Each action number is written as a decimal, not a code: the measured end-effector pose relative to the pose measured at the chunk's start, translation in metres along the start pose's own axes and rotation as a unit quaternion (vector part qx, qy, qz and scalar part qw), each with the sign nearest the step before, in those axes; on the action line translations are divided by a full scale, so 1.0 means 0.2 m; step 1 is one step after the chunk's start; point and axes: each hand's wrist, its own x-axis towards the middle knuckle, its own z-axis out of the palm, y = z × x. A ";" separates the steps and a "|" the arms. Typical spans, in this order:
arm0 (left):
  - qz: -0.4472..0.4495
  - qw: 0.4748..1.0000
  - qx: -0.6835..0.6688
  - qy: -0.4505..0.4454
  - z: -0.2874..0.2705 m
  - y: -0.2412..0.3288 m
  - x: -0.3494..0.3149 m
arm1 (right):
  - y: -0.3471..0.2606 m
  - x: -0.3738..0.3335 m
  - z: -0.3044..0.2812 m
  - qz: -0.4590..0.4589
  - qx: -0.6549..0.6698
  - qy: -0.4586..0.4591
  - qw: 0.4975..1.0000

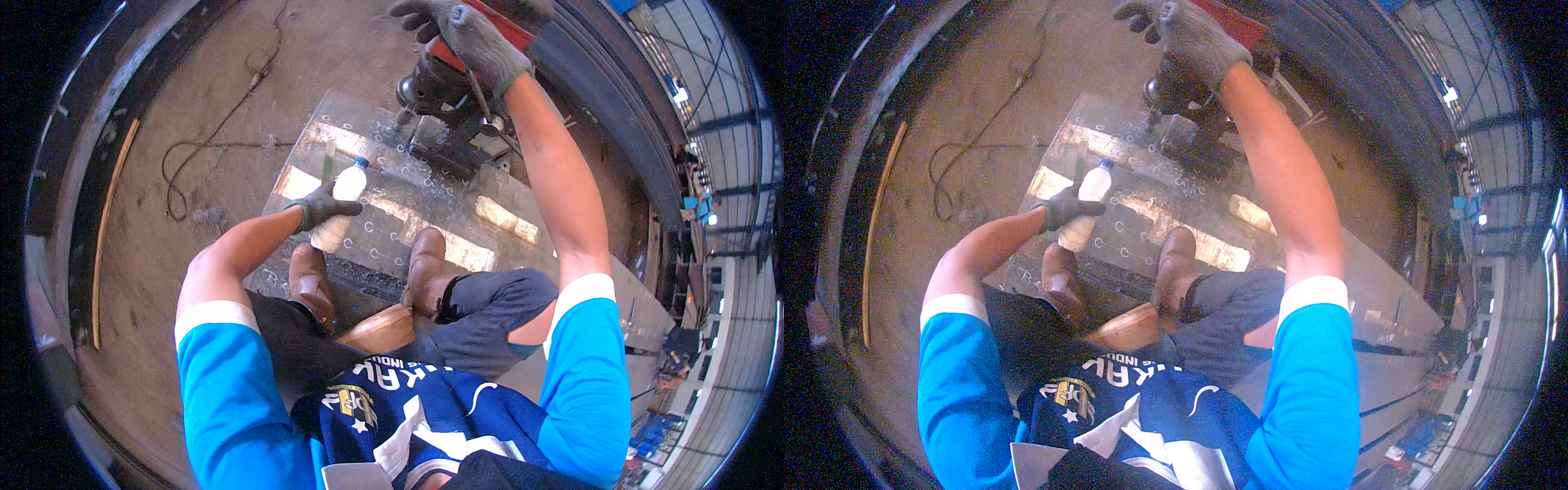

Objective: The person sits on the floor and operates a drill press to drill holes into a metal sheet. They apply liquid from a bottle to the drilling area, reposition the sheet, and continue drilling multiple holes.

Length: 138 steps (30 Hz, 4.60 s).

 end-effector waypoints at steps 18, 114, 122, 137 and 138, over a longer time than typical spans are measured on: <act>-0.006 0.996 0.089 -0.005 0.05 -0.19 0.27 | 0.43 0.34 0.36 0.001 -0.379 -0.092 0.921; 0.033 0.999 -0.019 -0.004 0.14 -0.19 0.22 | 0.70 0.42 0.46 0.028 -0.441 -0.098 0.892; 0.060 0.996 -0.065 0.020 0.10 -0.05 0.09 | 0.60 0.38 0.43 0.012 -0.379 -0.083 0.922; 0.001 1.000 0.023 -0.006 0.11 -0.13 0.17 | 0.49 0.38 0.47 0.112 -0.410 -0.110 0.899; -0.014 0.999 0.035 -0.013 0.10 -0.11 0.15 | 0.48 0.38 0.47 0.116 -0.404 -0.107 0.901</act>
